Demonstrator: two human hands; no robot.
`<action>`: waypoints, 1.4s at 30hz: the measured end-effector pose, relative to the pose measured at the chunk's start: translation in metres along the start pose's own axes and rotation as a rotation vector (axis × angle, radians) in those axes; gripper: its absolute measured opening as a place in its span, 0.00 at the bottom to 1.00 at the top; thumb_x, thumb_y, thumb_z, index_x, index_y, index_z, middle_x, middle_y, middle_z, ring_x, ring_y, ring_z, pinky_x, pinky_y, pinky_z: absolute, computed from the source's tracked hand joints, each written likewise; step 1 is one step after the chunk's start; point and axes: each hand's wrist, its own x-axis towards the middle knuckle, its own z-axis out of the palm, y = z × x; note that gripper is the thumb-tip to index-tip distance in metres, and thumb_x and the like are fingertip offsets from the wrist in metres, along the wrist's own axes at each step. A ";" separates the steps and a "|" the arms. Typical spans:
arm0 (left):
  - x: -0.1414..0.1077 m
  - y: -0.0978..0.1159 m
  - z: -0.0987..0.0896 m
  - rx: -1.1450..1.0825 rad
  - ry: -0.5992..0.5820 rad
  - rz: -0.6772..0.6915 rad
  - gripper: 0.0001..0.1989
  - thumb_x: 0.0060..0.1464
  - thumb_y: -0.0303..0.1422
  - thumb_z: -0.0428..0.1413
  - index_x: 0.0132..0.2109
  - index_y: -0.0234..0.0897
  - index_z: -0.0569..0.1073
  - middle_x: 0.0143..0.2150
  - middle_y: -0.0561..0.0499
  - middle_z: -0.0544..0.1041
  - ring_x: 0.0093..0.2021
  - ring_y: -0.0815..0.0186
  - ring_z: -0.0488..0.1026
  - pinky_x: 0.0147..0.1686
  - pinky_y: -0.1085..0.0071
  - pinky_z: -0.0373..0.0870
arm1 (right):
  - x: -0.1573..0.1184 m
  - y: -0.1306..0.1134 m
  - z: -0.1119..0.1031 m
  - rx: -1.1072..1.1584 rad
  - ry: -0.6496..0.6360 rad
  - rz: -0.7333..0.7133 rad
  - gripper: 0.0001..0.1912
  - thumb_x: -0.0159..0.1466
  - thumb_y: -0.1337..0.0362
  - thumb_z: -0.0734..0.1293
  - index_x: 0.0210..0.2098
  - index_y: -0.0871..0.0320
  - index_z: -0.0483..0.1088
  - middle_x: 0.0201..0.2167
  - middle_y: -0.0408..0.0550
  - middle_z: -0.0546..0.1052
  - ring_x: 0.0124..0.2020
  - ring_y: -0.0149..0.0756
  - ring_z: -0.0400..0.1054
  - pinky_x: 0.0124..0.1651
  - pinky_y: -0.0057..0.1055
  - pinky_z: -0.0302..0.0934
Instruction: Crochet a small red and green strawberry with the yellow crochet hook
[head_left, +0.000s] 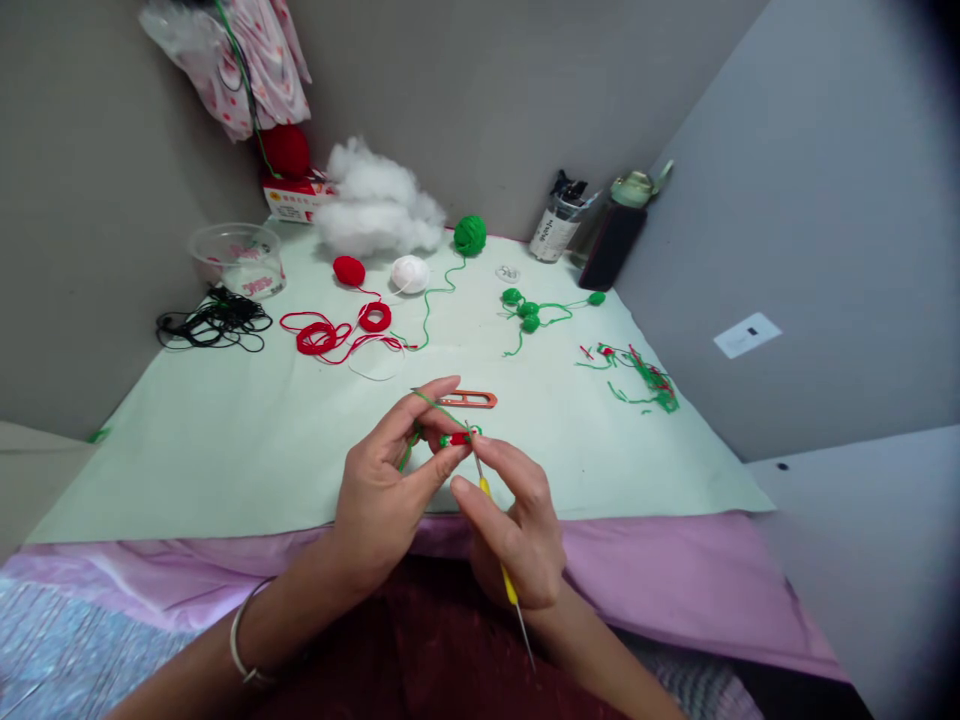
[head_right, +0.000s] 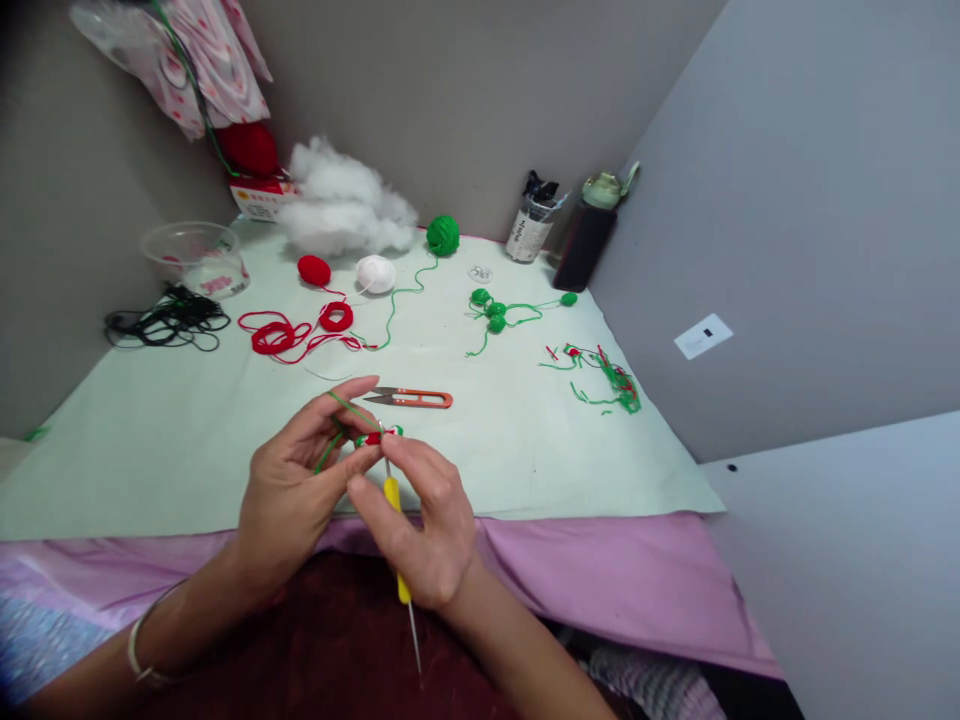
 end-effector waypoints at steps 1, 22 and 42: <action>0.000 0.000 -0.001 0.004 0.011 0.007 0.22 0.59 0.30 0.66 0.59 0.45 0.79 0.38 0.55 0.79 0.41 0.66 0.77 0.48 0.70 0.73 | 0.000 0.000 0.001 0.011 -0.006 -0.004 0.29 0.68 0.74 0.68 0.66 0.47 0.69 0.58 0.54 0.78 0.61 0.46 0.74 0.57 0.47 0.77; 0.006 0.005 -0.009 -0.117 -0.120 -0.191 0.22 0.53 0.34 0.71 0.55 0.43 0.82 0.34 0.55 0.77 0.36 0.68 0.74 0.41 0.73 0.72 | 0.006 0.014 -0.003 0.063 0.010 0.034 0.21 0.75 0.63 0.63 0.66 0.44 0.70 0.58 0.53 0.80 0.55 0.48 0.75 0.51 0.50 0.75; 0.003 -0.017 -0.012 0.210 0.055 0.383 0.23 0.60 0.20 0.63 0.58 0.48 0.80 0.42 0.54 0.80 0.44 0.66 0.78 0.51 0.69 0.73 | 0.012 -0.002 -0.002 0.125 0.000 -0.010 0.16 0.75 0.68 0.61 0.59 0.57 0.72 0.53 0.61 0.80 0.54 0.44 0.77 0.48 0.43 0.78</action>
